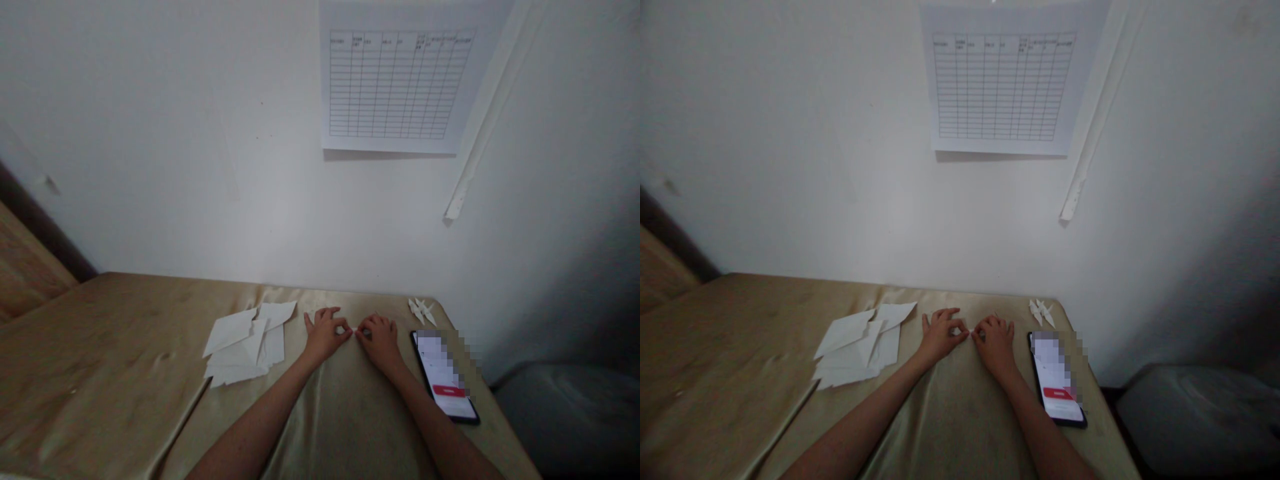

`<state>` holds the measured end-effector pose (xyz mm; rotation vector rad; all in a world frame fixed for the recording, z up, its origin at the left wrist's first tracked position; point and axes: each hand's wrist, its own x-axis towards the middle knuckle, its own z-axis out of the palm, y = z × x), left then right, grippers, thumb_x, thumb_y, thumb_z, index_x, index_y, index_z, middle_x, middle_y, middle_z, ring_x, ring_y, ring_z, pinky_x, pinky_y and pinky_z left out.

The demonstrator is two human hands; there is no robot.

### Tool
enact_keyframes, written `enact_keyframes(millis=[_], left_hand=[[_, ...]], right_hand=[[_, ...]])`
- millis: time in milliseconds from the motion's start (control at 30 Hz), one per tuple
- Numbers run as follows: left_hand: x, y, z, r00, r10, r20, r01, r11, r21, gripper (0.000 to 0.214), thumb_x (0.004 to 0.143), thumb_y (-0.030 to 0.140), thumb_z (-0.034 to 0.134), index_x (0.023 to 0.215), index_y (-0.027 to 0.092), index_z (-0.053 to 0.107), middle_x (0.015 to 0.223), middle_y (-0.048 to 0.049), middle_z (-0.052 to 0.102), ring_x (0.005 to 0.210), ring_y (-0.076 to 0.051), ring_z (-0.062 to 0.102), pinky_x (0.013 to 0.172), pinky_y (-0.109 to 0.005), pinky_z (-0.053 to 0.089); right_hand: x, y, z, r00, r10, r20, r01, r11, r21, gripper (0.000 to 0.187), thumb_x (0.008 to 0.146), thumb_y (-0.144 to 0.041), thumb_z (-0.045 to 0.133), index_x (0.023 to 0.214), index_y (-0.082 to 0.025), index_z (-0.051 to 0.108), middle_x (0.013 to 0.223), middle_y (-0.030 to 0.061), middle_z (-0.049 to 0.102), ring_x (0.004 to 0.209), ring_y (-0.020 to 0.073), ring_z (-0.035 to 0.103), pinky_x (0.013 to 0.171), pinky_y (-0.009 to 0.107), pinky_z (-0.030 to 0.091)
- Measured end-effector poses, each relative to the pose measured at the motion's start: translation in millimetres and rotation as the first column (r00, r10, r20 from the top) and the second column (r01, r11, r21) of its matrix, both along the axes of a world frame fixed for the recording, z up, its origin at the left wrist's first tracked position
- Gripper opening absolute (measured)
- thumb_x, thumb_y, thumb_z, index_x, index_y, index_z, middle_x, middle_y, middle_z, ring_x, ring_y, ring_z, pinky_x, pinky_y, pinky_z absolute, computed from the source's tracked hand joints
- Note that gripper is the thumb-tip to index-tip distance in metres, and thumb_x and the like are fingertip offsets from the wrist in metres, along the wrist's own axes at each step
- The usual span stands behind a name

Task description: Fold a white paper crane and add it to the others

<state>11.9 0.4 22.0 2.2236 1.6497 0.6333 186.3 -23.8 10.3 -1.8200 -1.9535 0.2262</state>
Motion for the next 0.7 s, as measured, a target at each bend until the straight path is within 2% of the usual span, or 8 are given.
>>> enact_keyframes(millis=[233,700], left_hand=[[0.0,-0.4,1.7,1.0,0.0,-0.015,0.0,1.0,-0.015,0.008,0.084,0.043,0.073,0.087,0.036,0.075,0.144,0.0043,0.054,0.138,-0.03,0.039,0.113,-0.076,0.002],[0.7,-0.4,0.9,1.0,-0.002,-0.015,0.002,1.0,-0.01,0.008,0.083,0.044,0.073,0.087,0.037,0.075,0.144,0.0056,0.054,0.138,-0.03,0.038,0.113,-0.076,0.001]], right_hand=[[-2.2,0.9,-2.1,1.0,-0.021,-0.007,0.021,1.0,0.011,0.016,0.092,-0.034,0.057,0.091,-0.025,0.07,0.111,0.0049,0.066,0.114,0.0266,0.052,0.11,0.056,0.02],[-5.8,0.9,2.3,0.998,-0.058,-0.028,0.057,0.998,-0.023,0.015,0.09,-0.033,0.06,0.088,-0.023,0.07,0.11,0.006,0.066,0.115,0.0267,0.051,0.111,0.052,0.018]])
